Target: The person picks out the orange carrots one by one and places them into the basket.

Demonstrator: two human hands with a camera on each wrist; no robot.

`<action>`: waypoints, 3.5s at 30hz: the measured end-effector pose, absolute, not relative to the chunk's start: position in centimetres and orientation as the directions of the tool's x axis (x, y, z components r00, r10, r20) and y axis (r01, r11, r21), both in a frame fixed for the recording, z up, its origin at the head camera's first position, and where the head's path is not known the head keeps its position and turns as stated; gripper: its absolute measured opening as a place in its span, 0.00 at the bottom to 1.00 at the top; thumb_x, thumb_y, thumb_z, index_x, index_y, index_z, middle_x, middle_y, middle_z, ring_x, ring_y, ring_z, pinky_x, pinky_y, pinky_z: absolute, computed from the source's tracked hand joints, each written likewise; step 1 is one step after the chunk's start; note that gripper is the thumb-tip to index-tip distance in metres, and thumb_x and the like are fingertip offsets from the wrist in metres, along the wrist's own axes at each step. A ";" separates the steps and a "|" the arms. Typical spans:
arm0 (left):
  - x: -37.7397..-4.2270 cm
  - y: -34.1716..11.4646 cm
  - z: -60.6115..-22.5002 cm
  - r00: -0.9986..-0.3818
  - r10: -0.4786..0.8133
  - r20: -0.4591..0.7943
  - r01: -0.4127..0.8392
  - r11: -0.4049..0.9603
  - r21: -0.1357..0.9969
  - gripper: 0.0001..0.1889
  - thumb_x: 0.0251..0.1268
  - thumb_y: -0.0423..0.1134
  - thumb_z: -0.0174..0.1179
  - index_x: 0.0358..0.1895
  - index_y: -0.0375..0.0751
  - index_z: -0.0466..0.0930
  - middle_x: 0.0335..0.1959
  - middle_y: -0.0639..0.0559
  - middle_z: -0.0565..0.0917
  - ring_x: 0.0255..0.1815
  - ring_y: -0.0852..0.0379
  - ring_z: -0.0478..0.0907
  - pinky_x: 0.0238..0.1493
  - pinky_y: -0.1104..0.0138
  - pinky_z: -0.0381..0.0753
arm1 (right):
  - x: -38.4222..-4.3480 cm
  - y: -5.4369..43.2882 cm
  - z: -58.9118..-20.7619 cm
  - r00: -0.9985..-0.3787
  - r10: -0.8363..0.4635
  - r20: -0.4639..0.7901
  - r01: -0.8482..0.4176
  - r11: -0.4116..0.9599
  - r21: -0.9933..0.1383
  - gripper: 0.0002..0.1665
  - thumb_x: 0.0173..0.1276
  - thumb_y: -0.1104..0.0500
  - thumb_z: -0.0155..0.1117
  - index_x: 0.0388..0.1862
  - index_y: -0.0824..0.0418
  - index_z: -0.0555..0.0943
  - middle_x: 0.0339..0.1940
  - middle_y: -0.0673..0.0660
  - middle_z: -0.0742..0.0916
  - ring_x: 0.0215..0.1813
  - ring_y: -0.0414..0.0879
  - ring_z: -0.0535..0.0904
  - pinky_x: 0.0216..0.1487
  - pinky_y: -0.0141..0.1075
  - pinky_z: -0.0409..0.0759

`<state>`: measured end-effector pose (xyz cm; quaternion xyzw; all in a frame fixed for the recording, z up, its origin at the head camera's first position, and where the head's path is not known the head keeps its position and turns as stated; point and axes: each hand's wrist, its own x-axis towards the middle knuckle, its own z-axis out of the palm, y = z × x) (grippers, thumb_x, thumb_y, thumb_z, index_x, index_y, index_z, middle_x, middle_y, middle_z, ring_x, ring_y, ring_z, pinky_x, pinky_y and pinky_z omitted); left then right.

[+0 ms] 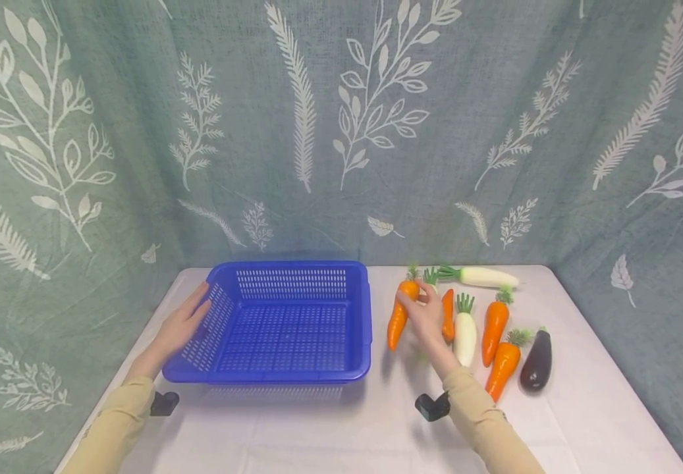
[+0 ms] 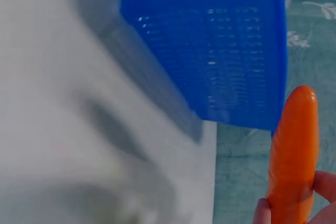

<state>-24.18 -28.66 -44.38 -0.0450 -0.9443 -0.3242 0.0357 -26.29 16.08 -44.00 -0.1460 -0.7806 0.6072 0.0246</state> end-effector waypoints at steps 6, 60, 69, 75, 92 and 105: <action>-24.2 -28.6 -44.2 -0.993 0.061 0.098 0.108 0.787 0.608 0.30 0.77 0.48 0.35 0.74 0.33 0.47 0.76 0.37 0.49 0.75 0.34 0.48 0.73 0.43 0.49 | -26.0 15.6 -43.4 -0.961 0.246 -0.129 0.175 0.178 -0.968 0.38 0.65 0.52 0.63 0.72 0.57 0.63 0.61 0.68 0.73 0.51 0.51 0.75 0.42 0.26 0.78; -23.9 -28.5 -44.0 -0.996 0.060 0.071 0.090 0.793 0.602 0.30 0.77 0.47 0.36 0.75 0.35 0.46 0.76 0.37 0.49 0.74 0.32 0.48 0.71 0.39 0.49 | -24.5 5.2 -42.7 -0.994 0.111 -0.015 0.012 -0.031 -0.999 0.32 0.61 0.61 0.65 0.63 0.68 0.69 0.50 0.71 0.78 0.36 0.44 0.77 0.34 0.28 0.78; -24.3 -28.8 -44.2 -0.995 0.064 0.083 0.101 0.791 0.603 0.30 0.77 0.47 0.36 0.75 0.34 0.46 0.76 0.37 0.49 0.74 0.33 0.48 0.72 0.41 0.49 | -24.4 3.3 -43.0 -0.992 0.123 -0.037 0.032 -0.037 -0.999 0.31 0.59 0.61 0.67 0.61 0.68 0.70 0.45 0.68 0.77 0.35 0.45 0.76 0.33 0.30 0.80; -24.4 -28.8 -44.2 -0.994 0.068 0.085 0.105 0.788 0.606 0.31 0.77 0.48 0.36 0.74 0.33 0.46 0.76 0.36 0.49 0.75 0.33 0.47 0.73 0.42 0.48 | -24.5 2.1 -43.6 -0.990 0.127 -0.067 0.062 -0.039 -0.997 0.32 0.58 0.61 0.67 0.61 0.66 0.70 0.46 0.68 0.78 0.37 0.47 0.78 0.33 0.32 0.81; -24.2 -28.8 -44.1 -0.994 0.063 0.085 0.102 0.793 0.600 0.30 0.77 0.47 0.36 0.74 0.33 0.46 0.76 0.36 0.49 0.74 0.32 0.48 0.72 0.41 0.49 | -25.0 -0.7 -45.1 -0.980 0.196 -0.043 0.064 0.102 -0.993 0.31 0.52 0.62 0.70 0.56 0.66 0.72 0.44 0.68 0.80 0.38 0.51 0.77 0.33 0.34 0.81; -24.2 -28.7 -44.4 -0.992 0.065 0.112 0.119 0.793 0.598 0.30 0.77 0.45 0.37 0.74 0.32 0.48 0.75 0.35 0.50 0.74 0.33 0.48 0.72 0.42 0.49 | -24.6 -4.4 -45.6 -0.980 0.199 0.014 0.033 0.232 -0.972 0.29 0.50 0.61 0.72 0.52 0.65 0.74 0.43 0.68 0.80 0.44 0.57 0.77 0.42 0.45 0.83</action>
